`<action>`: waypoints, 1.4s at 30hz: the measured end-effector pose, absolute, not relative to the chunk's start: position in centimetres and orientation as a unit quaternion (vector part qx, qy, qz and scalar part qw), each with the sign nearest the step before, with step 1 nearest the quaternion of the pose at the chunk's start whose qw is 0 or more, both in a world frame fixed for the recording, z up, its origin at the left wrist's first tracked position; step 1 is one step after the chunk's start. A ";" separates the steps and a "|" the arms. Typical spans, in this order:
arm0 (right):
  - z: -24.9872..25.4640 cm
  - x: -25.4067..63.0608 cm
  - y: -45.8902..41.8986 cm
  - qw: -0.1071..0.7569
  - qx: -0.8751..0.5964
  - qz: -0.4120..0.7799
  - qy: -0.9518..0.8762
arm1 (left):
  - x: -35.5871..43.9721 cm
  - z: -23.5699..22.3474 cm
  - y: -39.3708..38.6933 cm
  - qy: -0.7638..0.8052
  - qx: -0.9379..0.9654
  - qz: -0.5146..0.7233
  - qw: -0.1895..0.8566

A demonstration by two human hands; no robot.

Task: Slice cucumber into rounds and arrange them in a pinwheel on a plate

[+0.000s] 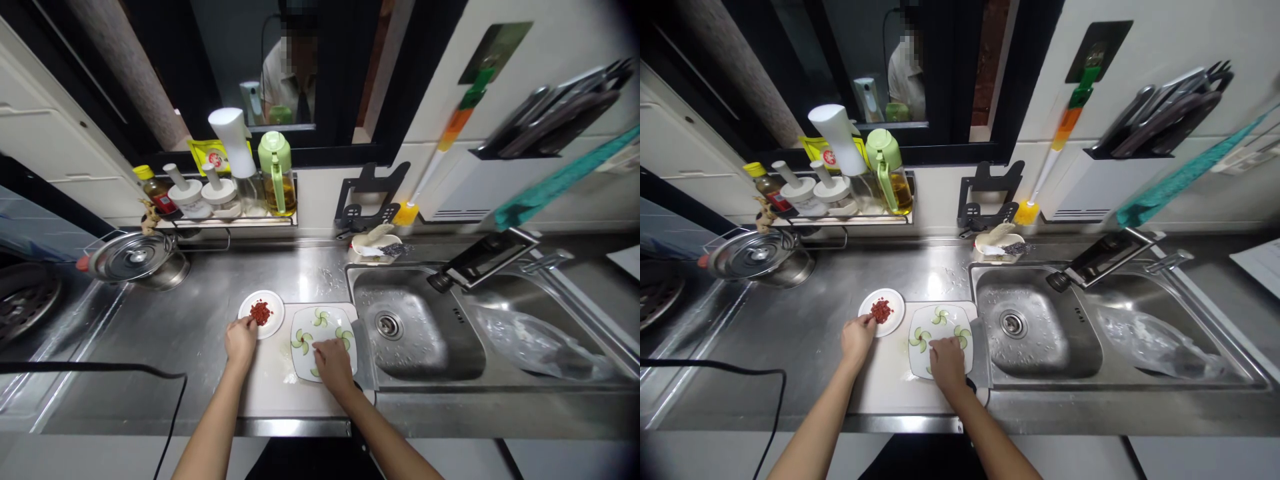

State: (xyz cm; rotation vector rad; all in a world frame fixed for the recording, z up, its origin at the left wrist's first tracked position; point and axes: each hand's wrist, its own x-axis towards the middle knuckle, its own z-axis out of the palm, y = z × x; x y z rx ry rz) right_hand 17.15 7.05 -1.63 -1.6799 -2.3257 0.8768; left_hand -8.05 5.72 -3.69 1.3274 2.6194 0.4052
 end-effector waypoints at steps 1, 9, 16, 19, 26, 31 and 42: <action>-1.7 17.1 7.0 0.071 -0.557 0.291 -0.774 | -8.1 -3.7 5.8 0.880 0.446 0.133 0.091; -1.7 17.2 7.1 0.057 -0.560 0.288 -0.774 | -8.1 -3.8 5.9 0.880 0.442 0.141 0.102; -0.8 17.6 7.3 0.047 -0.572 0.292 -0.765 | -8.2 -3.4 4.3 0.892 0.390 0.193 0.124; -0.6 18.0 7.5 0.053 -0.575 0.300 -0.759 | -6.6 -2.8 4.3 0.875 0.391 0.244 0.147; -0.7 19.1 8.9 0.067 -0.586 0.269 -0.762 | 0.4 -1.9 7.4 0.755 0.525 0.331 0.209; -0.7 19.0 10.0 0.064 -0.597 0.257 -0.757 | 3.5 -2.8 9.7 0.717 0.578 0.294 0.254; -2.1 18.5 11.3 0.077 -0.585 0.223 -0.776 | 4.3 -4.6 11.5 0.706 0.594 0.271 0.273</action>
